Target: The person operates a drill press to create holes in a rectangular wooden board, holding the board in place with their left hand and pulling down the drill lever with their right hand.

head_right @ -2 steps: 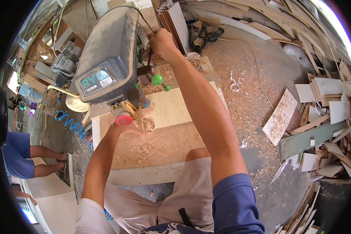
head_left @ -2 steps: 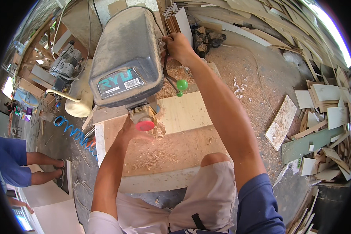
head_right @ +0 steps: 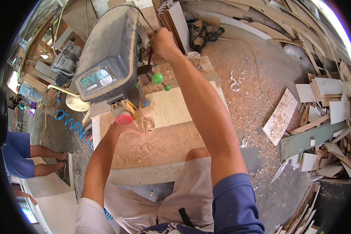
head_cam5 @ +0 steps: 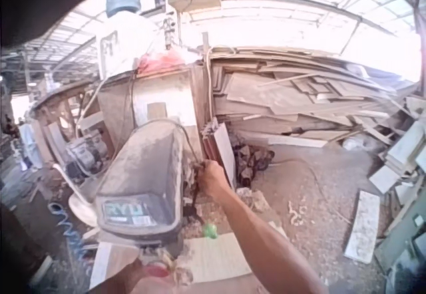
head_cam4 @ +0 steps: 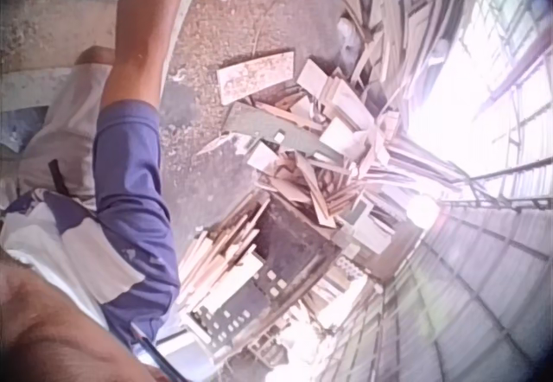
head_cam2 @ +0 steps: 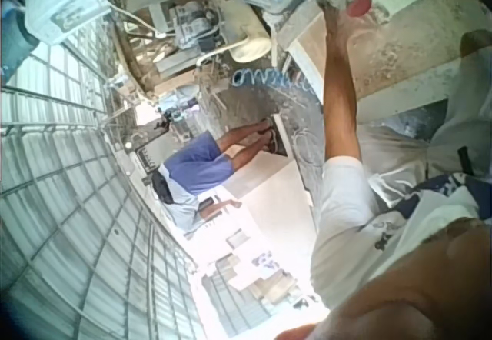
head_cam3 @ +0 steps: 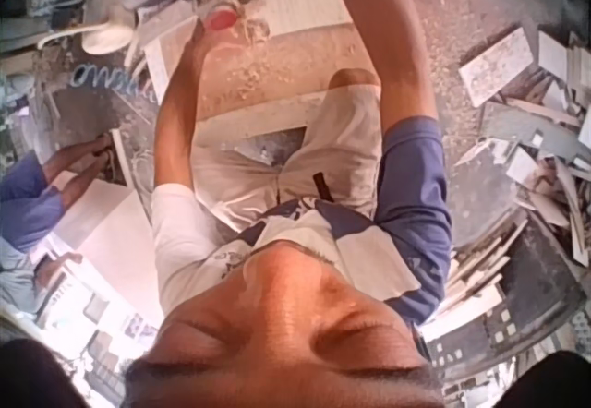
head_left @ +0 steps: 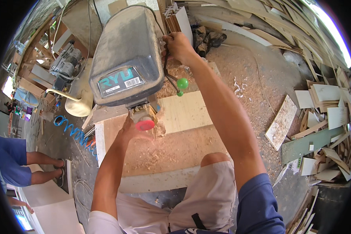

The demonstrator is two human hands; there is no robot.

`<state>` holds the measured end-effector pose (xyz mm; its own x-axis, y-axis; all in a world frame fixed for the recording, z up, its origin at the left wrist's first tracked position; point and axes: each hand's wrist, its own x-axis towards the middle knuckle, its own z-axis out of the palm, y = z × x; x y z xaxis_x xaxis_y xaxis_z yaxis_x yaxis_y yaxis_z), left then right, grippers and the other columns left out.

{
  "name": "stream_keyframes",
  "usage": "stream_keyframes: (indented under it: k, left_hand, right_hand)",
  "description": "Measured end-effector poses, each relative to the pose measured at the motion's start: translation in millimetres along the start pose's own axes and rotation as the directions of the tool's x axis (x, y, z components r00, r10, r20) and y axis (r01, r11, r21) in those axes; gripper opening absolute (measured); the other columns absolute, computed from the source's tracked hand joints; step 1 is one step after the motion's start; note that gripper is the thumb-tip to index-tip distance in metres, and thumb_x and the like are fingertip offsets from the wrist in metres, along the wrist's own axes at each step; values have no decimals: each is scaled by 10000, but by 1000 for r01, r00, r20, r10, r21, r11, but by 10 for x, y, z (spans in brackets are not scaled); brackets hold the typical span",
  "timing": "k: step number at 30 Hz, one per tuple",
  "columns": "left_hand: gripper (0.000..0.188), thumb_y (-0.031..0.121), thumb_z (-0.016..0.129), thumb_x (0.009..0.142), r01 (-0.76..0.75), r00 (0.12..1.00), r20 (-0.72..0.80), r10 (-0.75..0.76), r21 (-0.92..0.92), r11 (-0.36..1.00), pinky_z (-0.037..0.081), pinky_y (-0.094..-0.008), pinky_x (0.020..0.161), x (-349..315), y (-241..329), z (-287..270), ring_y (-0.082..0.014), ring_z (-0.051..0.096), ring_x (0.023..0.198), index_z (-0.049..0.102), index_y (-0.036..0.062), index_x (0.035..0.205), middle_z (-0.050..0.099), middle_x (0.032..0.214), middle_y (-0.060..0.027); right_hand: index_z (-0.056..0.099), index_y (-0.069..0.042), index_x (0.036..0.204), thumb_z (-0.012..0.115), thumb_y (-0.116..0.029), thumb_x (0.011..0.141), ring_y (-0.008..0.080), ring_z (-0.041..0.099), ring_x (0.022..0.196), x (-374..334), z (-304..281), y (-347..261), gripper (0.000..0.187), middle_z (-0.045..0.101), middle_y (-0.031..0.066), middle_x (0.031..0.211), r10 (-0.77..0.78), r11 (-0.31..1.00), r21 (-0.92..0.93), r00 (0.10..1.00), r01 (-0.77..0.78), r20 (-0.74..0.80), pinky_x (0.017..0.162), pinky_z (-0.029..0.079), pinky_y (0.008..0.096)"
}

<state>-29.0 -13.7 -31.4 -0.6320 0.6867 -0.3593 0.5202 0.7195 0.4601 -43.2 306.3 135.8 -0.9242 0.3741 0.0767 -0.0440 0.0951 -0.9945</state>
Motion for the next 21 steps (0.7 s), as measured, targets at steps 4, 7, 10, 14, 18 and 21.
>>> stream_keyframes:
  k: [4,7,10,14,18,21]
  left_hand:
    - [1080,546,936,382,33,999,16,-33,19,999,252,-450,1219,-9,18,-15,-394,339,1428,598,163,1334,494,1470,-156]
    - [1057,526,943,375,-2,1000,26,1,6,1000,246,-469,1217,-26,165,-94,-399,354,1413,617,153,1308,501,1458,-164]
    - [1052,480,954,366,-120,990,-76,118,-21,993,229,-484,1223,12,56,-41,-406,356,1410,616,142,1303,513,1439,-176]
    - [1047,427,961,357,-166,980,-115,161,-39,985,214,-498,1229,31,0,-12,-414,353,1412,611,133,1299,537,1403,-186]
    - [1027,446,953,358,-197,970,-147,194,-6,980,191,-507,1233,22,-21,5,-417,357,1408,621,141,1281,554,1382,-174]
    - [1025,477,945,358,-199,976,-90,197,-9,980,174,-512,1233,5,130,-75,-409,364,1404,624,149,1275,556,1388,-161]
  right_hand:
    - [596,87,1151,521,-177,1047,195,677,643,-24,2,33,294,612,97,833,-19,1000,7,1000,19,-6,549,602,347]
    - [600,81,1170,518,-176,1047,192,677,643,-40,-2,5,297,616,96,840,-5,1000,-12,1000,5,-18,551,597,337]
    - [604,73,1177,519,-185,1046,189,675,644,-18,3,-8,301,616,92,845,-3,1000,-29,1000,3,-10,546,591,334]
    - [600,66,1174,528,-199,1042,179,666,636,-7,-8,21,304,612,85,855,-21,1000,-23,1000,21,-20,541,581,327]
    - [589,50,1169,524,-210,1046,166,653,624,-50,8,-29,295,606,79,862,-24,1000,19,1000,25,-19,541,574,313]
    - [586,38,1168,522,-220,1049,157,647,621,-103,-1,-68,292,605,75,866,-22,999,24,999,22,-26,541,571,305]
